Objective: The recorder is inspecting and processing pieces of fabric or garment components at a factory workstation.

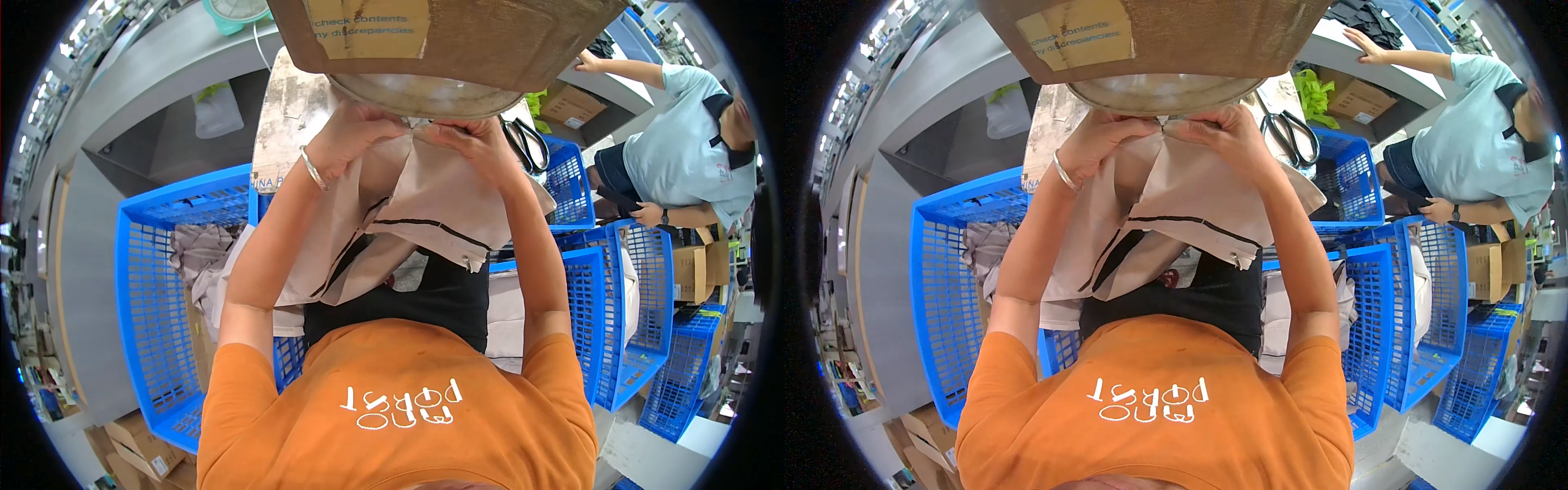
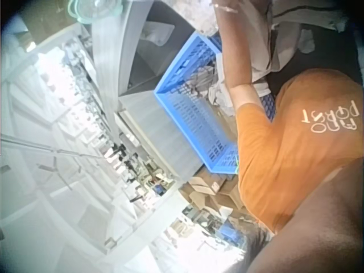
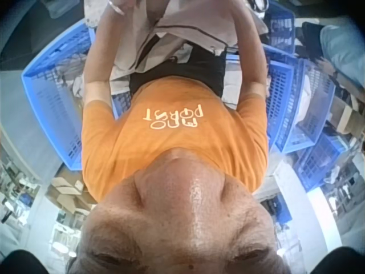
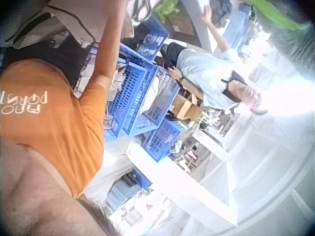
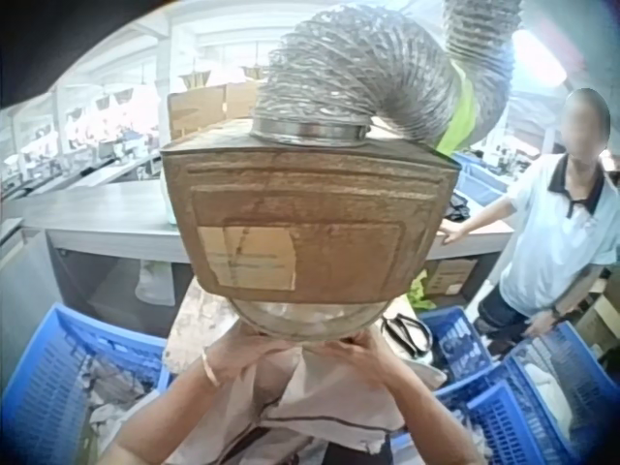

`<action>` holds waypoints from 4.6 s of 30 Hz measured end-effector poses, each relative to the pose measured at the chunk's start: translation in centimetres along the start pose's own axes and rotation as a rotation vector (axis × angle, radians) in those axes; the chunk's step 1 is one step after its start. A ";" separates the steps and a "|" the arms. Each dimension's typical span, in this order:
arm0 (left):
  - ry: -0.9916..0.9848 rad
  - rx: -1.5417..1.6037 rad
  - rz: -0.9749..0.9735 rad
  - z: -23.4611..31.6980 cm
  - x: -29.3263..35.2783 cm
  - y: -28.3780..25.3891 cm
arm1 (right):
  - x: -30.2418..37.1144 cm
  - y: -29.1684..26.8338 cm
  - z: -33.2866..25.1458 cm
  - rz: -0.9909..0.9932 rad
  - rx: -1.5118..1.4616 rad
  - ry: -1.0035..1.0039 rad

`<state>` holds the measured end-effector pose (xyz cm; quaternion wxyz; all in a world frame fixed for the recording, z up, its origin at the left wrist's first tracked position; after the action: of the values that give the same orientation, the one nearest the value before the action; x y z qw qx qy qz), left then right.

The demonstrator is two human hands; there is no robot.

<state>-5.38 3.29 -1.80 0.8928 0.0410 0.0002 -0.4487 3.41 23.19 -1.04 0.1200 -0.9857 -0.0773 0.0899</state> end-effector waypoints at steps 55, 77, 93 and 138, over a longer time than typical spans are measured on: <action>-0.589 0.364 -0.010 -23.3 19.9 7.7 | 25.3 8.9 7.0 0.250 0.655 0.289; -0.531 0.639 -0.047 -24.3 20.2 7.1 | 22.0 16.1 11.7 -0.266 0.926 0.314; -0.458 0.407 -0.035 -22.4 20.2 8.1 | 21.3 16.6 9.8 -0.215 0.578 0.267; -0.185 -0.234 -0.010 -10.8 20.5 14.5 | 21.7 20.5 10.5 -0.507 0.523 0.006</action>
<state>18.85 -3.68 -12.30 0.8853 -0.1049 -0.0297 -0.4520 25.09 9.67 -19.65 0.3868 -0.8714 -0.2932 0.0712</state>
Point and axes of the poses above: each hand's wrist, its own x-axis away from the middle knuckle, its own y-axis out of the palm, z = x × y, the point moved 3 cm from there along -x, towards the middle knuckle, and after that the axes turned 12 degrees about -z, right-handed, at the moved point
